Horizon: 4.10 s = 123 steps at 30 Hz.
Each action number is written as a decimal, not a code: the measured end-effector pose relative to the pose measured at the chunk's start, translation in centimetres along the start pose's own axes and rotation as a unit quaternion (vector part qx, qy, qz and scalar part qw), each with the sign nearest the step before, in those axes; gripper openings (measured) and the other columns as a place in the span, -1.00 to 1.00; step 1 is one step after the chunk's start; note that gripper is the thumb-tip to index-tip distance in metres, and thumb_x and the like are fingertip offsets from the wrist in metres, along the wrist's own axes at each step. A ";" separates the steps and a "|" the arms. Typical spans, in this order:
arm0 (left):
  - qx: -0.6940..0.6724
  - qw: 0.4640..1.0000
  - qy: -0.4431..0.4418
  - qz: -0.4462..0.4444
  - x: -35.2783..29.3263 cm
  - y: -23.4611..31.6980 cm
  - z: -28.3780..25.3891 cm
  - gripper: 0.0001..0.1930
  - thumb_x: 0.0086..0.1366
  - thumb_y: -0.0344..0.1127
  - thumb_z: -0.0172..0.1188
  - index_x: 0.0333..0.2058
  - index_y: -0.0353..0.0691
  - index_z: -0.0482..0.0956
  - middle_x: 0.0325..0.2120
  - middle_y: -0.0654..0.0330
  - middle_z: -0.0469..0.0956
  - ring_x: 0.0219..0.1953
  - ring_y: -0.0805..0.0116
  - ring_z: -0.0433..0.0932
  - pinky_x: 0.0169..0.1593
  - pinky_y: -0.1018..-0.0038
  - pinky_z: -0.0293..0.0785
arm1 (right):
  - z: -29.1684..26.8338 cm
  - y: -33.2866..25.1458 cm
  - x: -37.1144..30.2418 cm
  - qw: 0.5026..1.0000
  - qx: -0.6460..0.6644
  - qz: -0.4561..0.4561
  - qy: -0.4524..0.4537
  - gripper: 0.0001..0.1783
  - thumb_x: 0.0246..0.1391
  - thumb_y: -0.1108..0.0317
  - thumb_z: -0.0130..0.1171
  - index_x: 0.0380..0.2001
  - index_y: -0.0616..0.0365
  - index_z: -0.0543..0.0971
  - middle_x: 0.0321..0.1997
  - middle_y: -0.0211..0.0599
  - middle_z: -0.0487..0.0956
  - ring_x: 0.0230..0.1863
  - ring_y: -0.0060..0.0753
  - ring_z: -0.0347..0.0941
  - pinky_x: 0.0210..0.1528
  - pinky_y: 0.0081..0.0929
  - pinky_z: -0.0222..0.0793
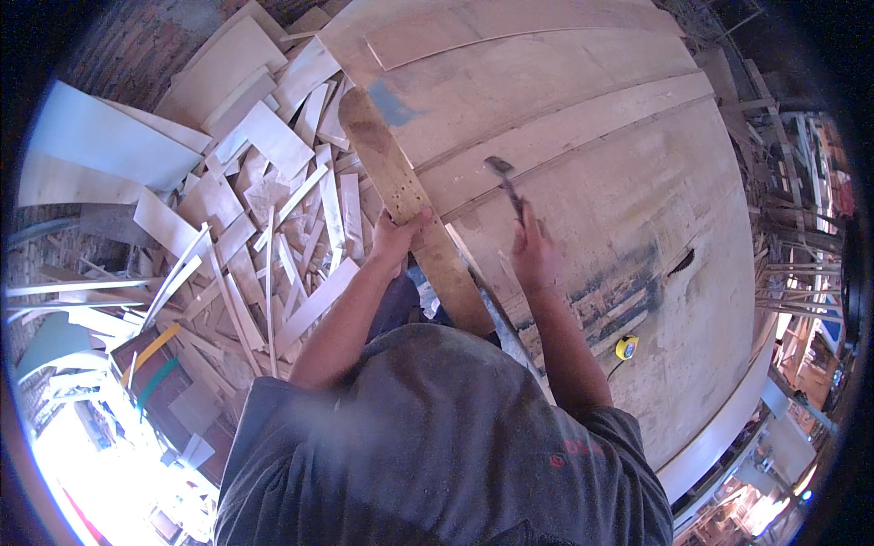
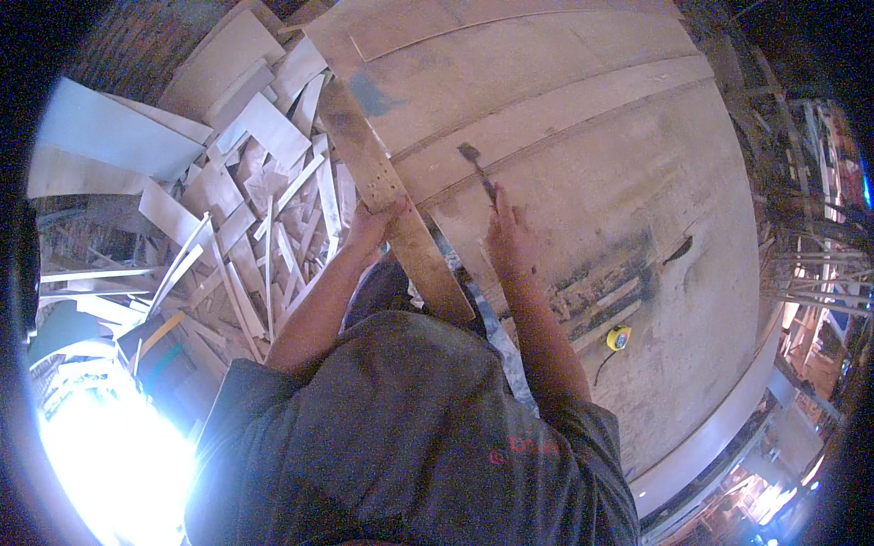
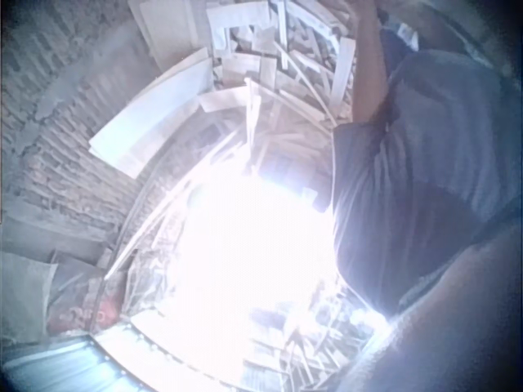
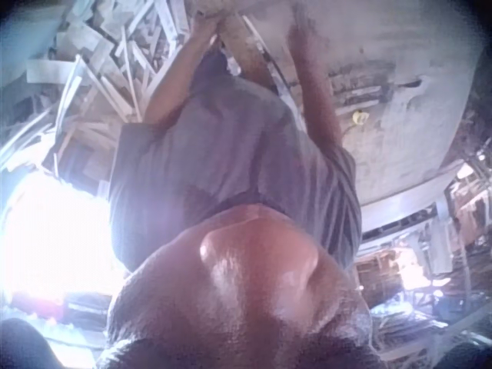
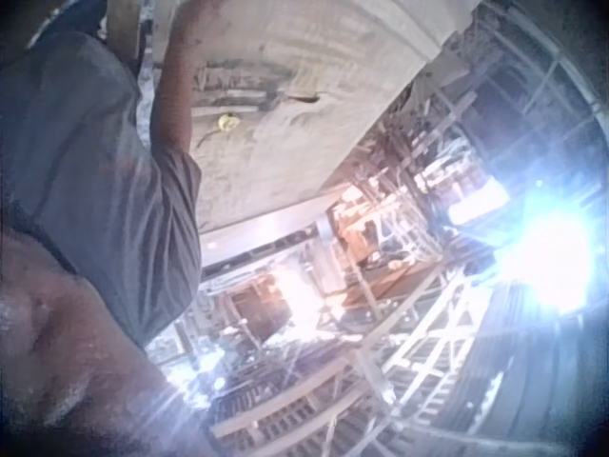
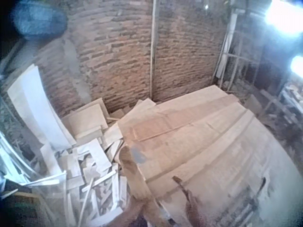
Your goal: The person repeatedly measures a large curved wooden surface with a tape measure, places wooden planks along the curve, and hammers nails to secure them. The person adjusts plank positions and re-measures between placements.
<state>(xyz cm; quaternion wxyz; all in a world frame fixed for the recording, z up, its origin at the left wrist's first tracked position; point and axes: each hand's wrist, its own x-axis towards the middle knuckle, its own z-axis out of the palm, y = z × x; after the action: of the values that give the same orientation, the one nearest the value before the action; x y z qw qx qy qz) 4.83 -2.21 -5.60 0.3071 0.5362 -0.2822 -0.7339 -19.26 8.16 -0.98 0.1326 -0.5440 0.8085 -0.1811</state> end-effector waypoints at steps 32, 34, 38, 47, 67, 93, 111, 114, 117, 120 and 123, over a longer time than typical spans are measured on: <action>-0.150 0.986 0.071 -0.024 1.8 1.0 -6.1 -0.65 0.15 -0.32 0.41 -0.11 -0.24 0.56 -0.27 0.18 0.63 -0.26 0.26 0.63 -0.15 0.27 0.61 | -1.6 2.1 1.6 0.987 0.101 0.120 0.016 -0.52 0.28 0.18 -0.01 0.26 -0.14 0.34 -0.07 0.10 0.57 -0.18 0.24 0.54 -0.14 0.04 0.46; -0.093 0.987 0.132 0.015 0.7 2.9 -9.5 -0.67 0.14 -0.31 0.42 -0.13 -0.22 0.58 -0.27 0.20 0.63 -0.28 0.27 0.63 -0.16 0.28 0.61 | -2.2 4.8 1.1 0.982 0.097 0.146 0.070 -0.51 0.28 0.23 0.01 0.27 -0.14 0.34 -0.06 0.10 0.58 -0.13 0.25 0.53 -0.12 0.05 0.45; -0.092 0.988 0.117 0.028 -1.3 4.2 -20.4 -0.57 0.10 -0.27 0.45 -0.08 -0.24 0.54 -0.26 0.19 0.62 -0.27 0.26 0.62 -0.17 0.29 0.60 | -3.8 6.9 2.1 0.971 0.117 0.115 0.173 -0.46 0.28 0.32 0.01 0.32 -0.19 0.28 -0.06 0.10 0.58 -0.10 0.29 0.51 -0.11 0.06 0.43; 0.008 0.972 0.234 0.002 -9.3 3.5 -30.5 -0.41 0.08 -0.23 0.47 0.05 -0.24 0.42 -0.19 0.17 0.57 -0.16 0.25 0.57 -0.09 0.26 0.55 | -4.0 7.0 9.0 0.981 -0.032 0.119 0.148 -0.31 0.26 0.37 0.00 0.41 -0.31 0.09 -0.30 0.05 0.52 -0.29 0.18 0.53 -0.26 0.07 0.43; -0.019 0.970 0.237 -0.059 -8.8 2.2 -33.5 -0.31 0.06 -0.22 0.48 0.14 -0.22 0.38 -0.09 0.16 0.54 -0.06 0.21 0.53 -0.01 0.22 0.50 | -2.0 7.4 12.8 0.978 -0.070 0.152 0.126 -0.32 0.26 0.32 0.02 0.38 -0.53 0.15 -0.30 -0.10 0.54 -0.29 0.08 0.53 -0.24 -0.02 0.44; 0.011 0.991 0.125 -0.037 -3.7 8.7 -25.6 -0.38 0.11 -0.15 0.43 0.10 -0.25 0.42 -0.12 0.12 0.53 -0.08 0.15 0.55 -0.03 0.16 0.56 | -7.2 27.9 -19.7 0.801 0.068 0.452 0.386 -0.55 0.21 0.20 0.05 0.13 0.12 0.45 -0.16 0.09 0.63 -0.11 0.06 0.57 -0.07 -0.15 0.43; 0.078 0.924 -0.105 0.360 -3.8 16.5 10.7 -0.22 0.12 -0.45 0.39 0.27 -0.28 0.15 0.09 0.07 0.40 0.00 0.19 0.51 0.13 0.26 0.49 | -8.9 28.1 -23.5 0.912 -0.108 0.383 0.100 -0.38 -0.10 0.02 0.40 0.09 -0.24 0.52 -0.08 -0.05 0.52 0.07 0.04 0.39 0.06 -0.02 0.35; 0.176 0.859 -0.110 0.468 -6.1 18.1 14.3 -0.22 0.09 -0.49 0.40 0.25 -0.27 0.19 0.06 0.07 0.44 0.04 0.23 0.47 0.18 0.30 0.41 | -9.0 26.4 -24.1 0.903 -0.017 0.398 0.161 -0.42 -0.08 0.04 0.38 0.06 -0.13 0.54 -0.16 -0.11 0.54 -0.06 -0.03 0.49 -0.03 -0.09 0.42; 0.261 0.790 -0.224 0.507 -9.2 19.9 17.8 -0.31 0.06 -0.51 0.41 0.17 -0.31 0.32 0.00 0.07 0.49 0.07 0.27 0.43 0.17 0.28 0.38 | -7.4 24.6 -26.8 0.837 0.227 0.424 0.263 -0.44 -0.03 0.05 0.33 0.07 -0.07 0.52 -0.23 -0.21 0.56 -0.25 -0.14 0.55 -0.18 -0.15 0.50; 0.337 0.729 -0.191 0.564 -4.1 19.8 14.9 -0.36 -0.05 -0.50 0.43 0.08 -0.27 0.43 -0.06 0.05 0.53 0.03 0.21 0.48 0.15 0.22 0.39 | -11.1 14.5 -24.5 0.616 0.636 0.394 0.246 -0.48 0.03 0.09 0.24 0.06 0.00 0.49 -0.25 -0.30 0.56 -0.35 -0.24 0.55 -0.29 -0.17 0.53; 0.442 0.522 -0.310 0.661 -7.7 21.4 17.3 -0.36 -0.18 -0.46 0.42 0.01 -0.20 0.52 -0.11 0.06 0.54 -0.08 0.10 0.54 0.17 0.10 0.37 | -9.4 7.8 -25.8 0.541 0.736 0.316 0.257 -0.53 0.09 0.10 0.14 0.06 0.02 0.46 -0.20 -0.23 0.57 -0.33 -0.20 0.55 -0.30 -0.07 0.55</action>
<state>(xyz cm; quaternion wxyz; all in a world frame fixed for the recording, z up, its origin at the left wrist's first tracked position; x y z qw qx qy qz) -6.77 -8.93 19.61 0.3209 0.0018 -0.9209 -0.2213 -20.02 36.21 4.47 0.3215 0.1056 0.5097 -0.7910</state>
